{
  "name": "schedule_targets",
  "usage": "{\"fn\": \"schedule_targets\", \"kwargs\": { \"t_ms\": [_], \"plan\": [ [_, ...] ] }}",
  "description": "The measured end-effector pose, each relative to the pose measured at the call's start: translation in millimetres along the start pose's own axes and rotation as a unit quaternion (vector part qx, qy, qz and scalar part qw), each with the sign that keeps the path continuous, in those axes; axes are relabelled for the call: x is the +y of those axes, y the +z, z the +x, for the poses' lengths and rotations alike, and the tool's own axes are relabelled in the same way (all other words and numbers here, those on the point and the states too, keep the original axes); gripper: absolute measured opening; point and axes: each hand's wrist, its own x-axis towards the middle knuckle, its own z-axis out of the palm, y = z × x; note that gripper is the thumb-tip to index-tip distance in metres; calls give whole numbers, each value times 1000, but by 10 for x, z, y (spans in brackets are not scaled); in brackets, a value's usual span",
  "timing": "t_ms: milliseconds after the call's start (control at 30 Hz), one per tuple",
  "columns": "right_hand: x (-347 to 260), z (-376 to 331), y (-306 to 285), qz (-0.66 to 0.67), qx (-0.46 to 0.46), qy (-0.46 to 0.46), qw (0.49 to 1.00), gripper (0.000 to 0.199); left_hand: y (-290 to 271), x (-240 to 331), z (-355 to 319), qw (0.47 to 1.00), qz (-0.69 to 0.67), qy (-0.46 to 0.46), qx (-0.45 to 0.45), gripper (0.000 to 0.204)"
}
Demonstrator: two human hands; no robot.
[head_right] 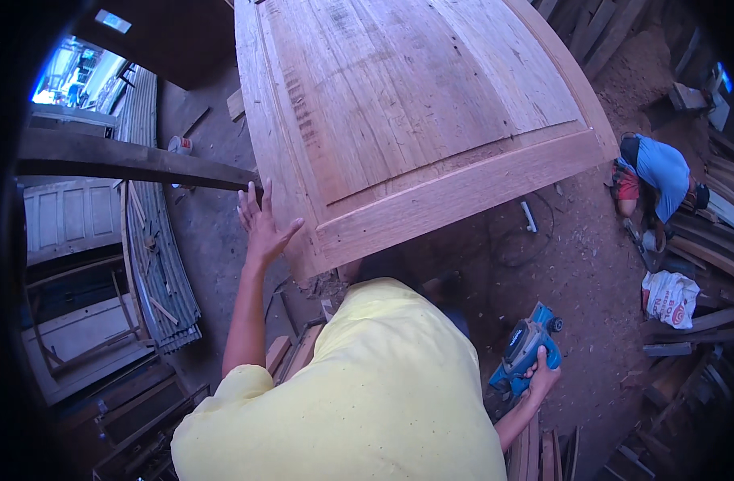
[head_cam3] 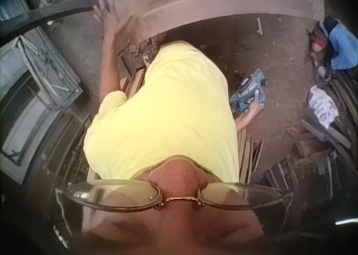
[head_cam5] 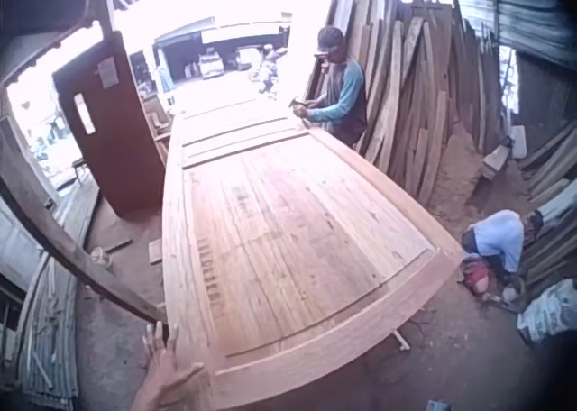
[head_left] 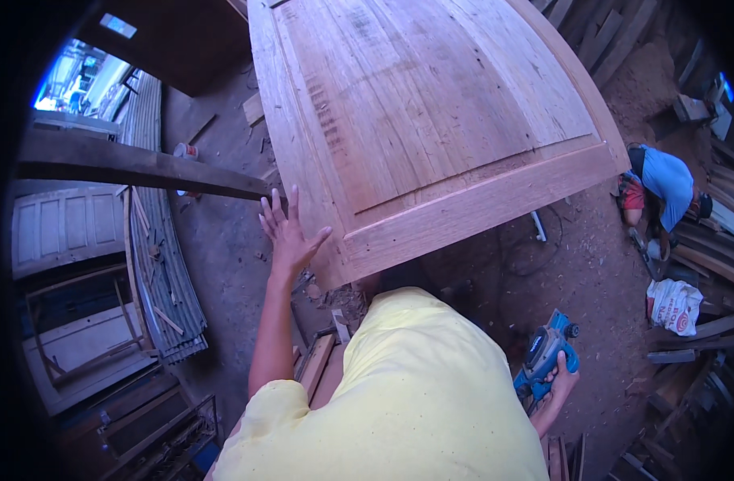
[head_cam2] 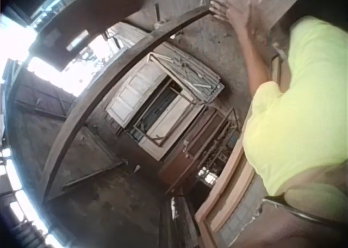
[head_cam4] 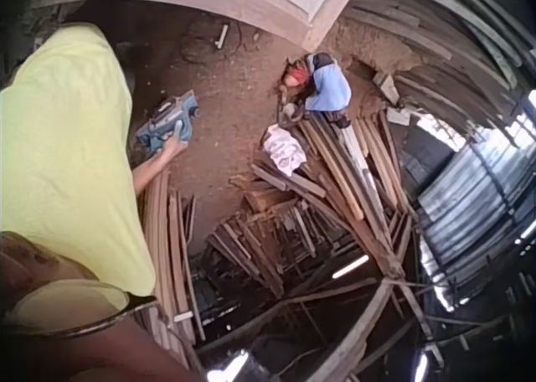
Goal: The person uses an electric power sander to smooth the surface and edges of a large wooden door, moving the tool in long strokes across the wood and occasionally checking the surface by hand.
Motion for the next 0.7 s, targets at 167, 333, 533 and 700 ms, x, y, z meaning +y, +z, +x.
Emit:
{"fn": "schedule_targets", "kwargs": {
  "t_ms": [167,333,533,700],
  "plan": [
    [447,-1102,715,73,62,37,995,32,142,-39,168,969,1,242,-57,132],
    [597,-2400,1484,121,98,28,987,30,291,-118,389,950,-69,295,-74,134],
    [680,-3503,2019,108,100,20,989,28,325,-158,491,944,-79,305,-102,136],
    [786,-3605,2339,100,45,-11,994,27,402,-216,498,947,-107,274,-129,140]
  ]
}}
